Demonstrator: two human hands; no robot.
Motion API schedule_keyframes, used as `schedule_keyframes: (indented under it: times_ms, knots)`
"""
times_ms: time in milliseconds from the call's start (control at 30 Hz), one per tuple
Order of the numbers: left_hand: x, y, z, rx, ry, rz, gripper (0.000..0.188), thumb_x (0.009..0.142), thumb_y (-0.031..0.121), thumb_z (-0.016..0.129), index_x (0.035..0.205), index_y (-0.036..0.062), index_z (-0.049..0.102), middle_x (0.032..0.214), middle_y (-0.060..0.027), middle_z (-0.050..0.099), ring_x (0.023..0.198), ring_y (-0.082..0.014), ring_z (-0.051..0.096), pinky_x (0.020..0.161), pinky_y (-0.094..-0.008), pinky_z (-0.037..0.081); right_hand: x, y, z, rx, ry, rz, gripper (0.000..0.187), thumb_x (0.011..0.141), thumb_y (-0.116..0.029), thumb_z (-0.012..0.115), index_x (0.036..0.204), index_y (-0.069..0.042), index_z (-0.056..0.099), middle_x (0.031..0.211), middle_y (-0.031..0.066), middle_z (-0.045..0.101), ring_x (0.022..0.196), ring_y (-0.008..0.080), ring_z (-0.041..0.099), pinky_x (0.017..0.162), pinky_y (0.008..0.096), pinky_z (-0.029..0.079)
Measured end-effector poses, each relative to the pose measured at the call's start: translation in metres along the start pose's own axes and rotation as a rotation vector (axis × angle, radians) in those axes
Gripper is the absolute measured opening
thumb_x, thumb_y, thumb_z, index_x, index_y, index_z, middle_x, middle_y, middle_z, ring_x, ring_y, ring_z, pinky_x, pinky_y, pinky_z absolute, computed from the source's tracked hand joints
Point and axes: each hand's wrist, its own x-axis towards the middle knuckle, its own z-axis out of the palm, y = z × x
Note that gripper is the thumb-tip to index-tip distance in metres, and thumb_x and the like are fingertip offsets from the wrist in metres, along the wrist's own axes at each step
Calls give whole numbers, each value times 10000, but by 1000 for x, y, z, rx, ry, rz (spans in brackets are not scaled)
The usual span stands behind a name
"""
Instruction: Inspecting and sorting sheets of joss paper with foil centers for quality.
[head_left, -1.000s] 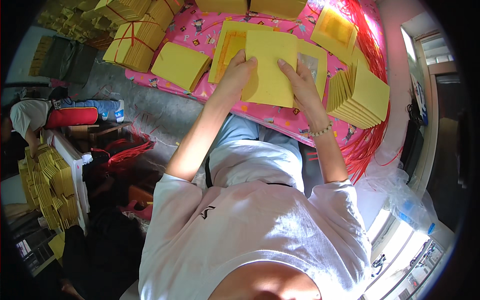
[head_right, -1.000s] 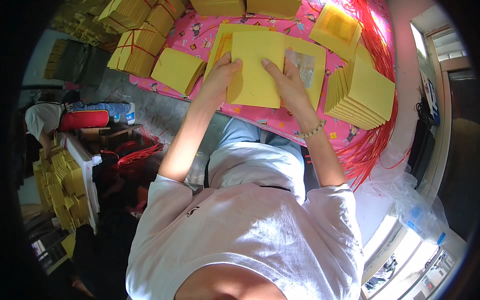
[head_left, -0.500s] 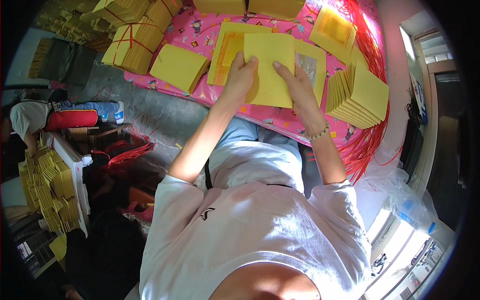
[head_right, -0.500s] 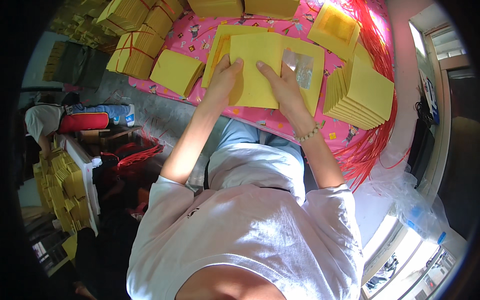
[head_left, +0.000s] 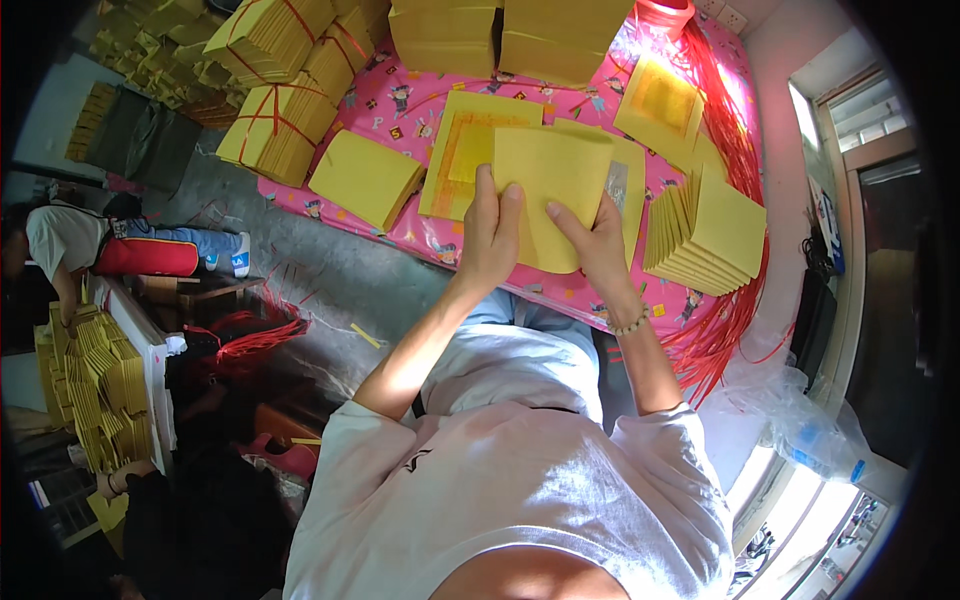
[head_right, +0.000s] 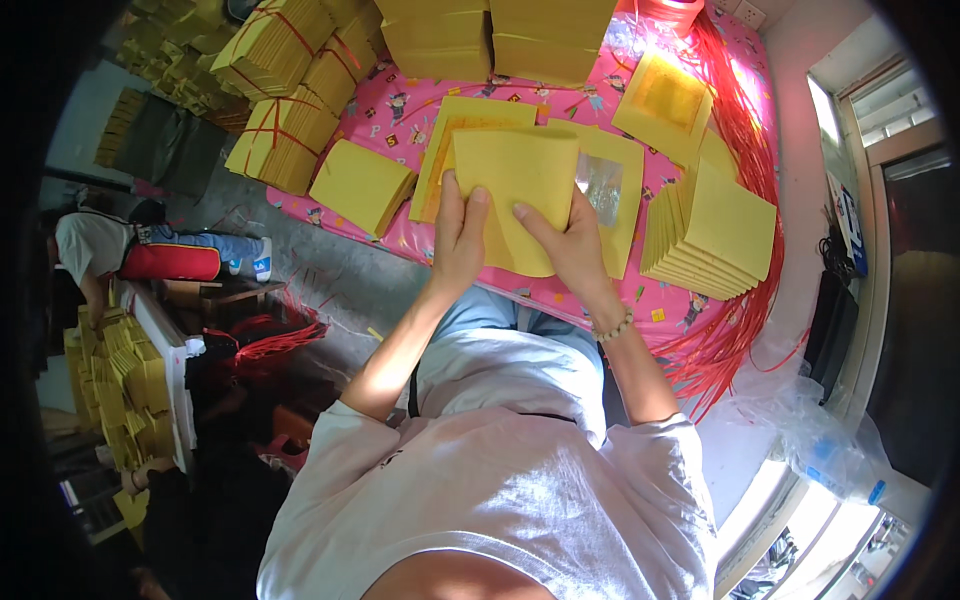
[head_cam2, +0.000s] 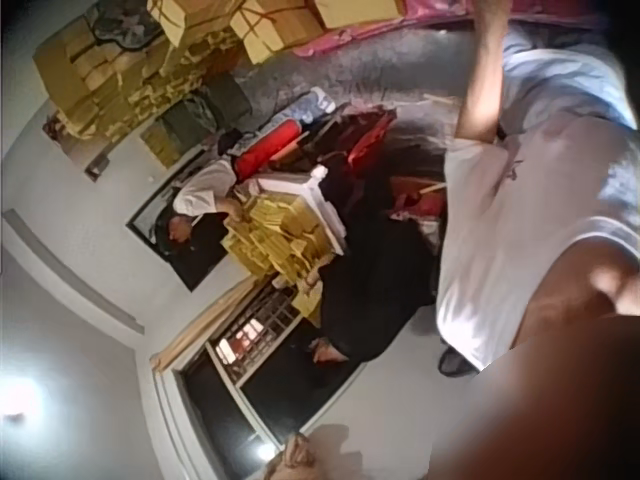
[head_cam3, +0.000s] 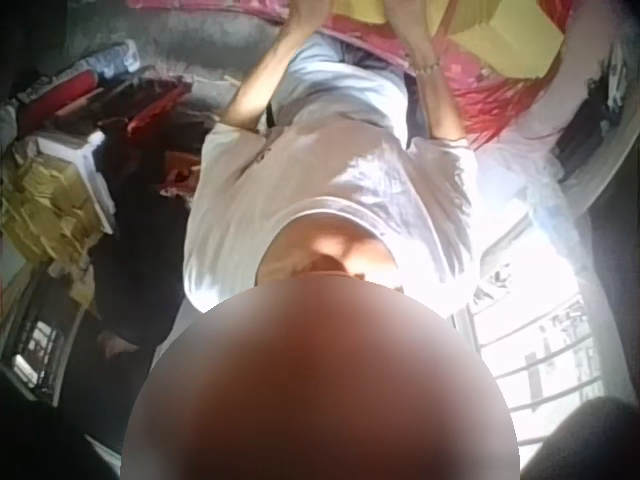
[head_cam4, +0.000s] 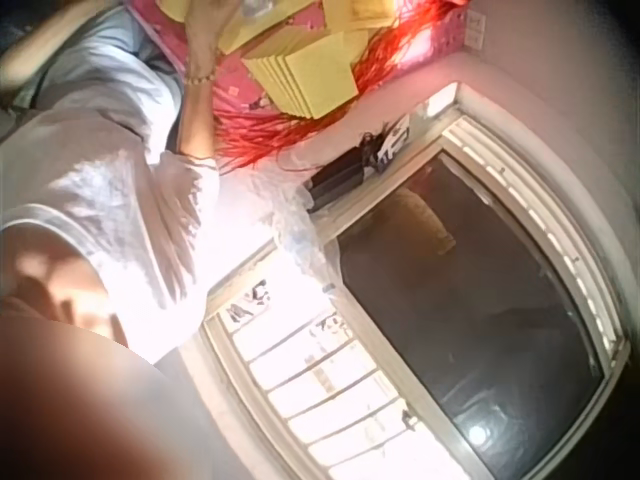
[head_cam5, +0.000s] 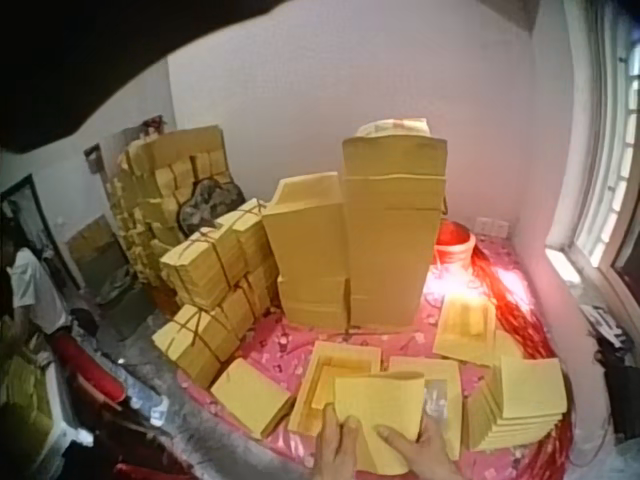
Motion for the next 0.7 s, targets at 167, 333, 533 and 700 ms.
schedule_keyframes:
  times_ms: [167, 333, 533, 700]
  knots:
    - [-5, 2, 0, 73, 2, 100, 225, 975, 181, 389, 1093, -11, 384, 887, -183, 581, 773, -279, 596, 659, -350, 453, -9, 5, -2, -39, -5, -66, 361, 834, -33, 647, 1164, 16, 509, 1058, 64, 625, 929, 100, 590, 790, 246, 492]
    - [-9, 5, 1, -9, -8, 46, 236, 977, 186, 392, 1107, -11, 389, 888, -171, 580, 785, -236, 586, 677, -338, 456, -13, 0, -1, -38, -9, -68, 361, 833, -34, 651, 1162, 15, 511, 1056, 63, 627, 922, 99, 592, 787, 245, 493]
    - [6, -1, 2, -208, 11, -130, 224, 959, 150, 416, 1127, 3, 433, 985, -99, 581, 881, -171, 565, 769, -294, 450, -1, -9, 0, -158, 53, 5, 317, 864, -128, 638, 1128, 30, 563, 1005, 68, 647, 874, 95, 603, 744, 236, 497]
    - [22, -10, -4, -399, -16, -450, 270, 949, 129, 448, 1203, 42, 472, 1119, -67, 569, 1009, -147, 559, 861, -292, 450, 19, -4, -2, -101, 43, 142, 315, 875, -224, 629, 1052, 35, 616, 916, 65, 666, 779, 94, 621, 670, 233, 503]
